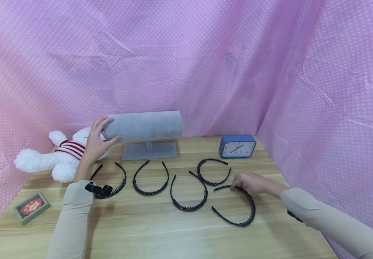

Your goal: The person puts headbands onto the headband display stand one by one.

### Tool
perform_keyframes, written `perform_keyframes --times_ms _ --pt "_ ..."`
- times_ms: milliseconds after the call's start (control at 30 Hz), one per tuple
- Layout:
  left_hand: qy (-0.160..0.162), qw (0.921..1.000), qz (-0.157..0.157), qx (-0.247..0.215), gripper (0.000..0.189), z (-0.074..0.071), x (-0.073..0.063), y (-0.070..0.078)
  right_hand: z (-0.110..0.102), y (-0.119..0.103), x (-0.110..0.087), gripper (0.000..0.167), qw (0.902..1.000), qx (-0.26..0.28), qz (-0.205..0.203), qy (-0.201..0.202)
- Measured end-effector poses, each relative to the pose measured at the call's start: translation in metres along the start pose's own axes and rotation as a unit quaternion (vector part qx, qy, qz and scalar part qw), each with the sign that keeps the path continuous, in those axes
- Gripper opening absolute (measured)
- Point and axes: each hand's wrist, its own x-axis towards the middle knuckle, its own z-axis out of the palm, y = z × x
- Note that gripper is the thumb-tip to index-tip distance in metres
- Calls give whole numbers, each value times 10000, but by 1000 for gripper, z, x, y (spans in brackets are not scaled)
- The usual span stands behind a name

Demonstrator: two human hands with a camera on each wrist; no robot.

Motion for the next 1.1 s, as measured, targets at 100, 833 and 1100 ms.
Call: perform_keyframes --times_ms 100,833,1100 --pt "3 10000 1 20 64 0 0 0 1 2 -1 56 9996 256 -12 71" --pt "0 10000 9 33 64 0 0 0 16 -12 -6 38 9602 -1894 -1956 622" --pt "-20 10000 -11 9 64 0 0 -1 10 -21 -8 41 9673 -1692 -1794 588"
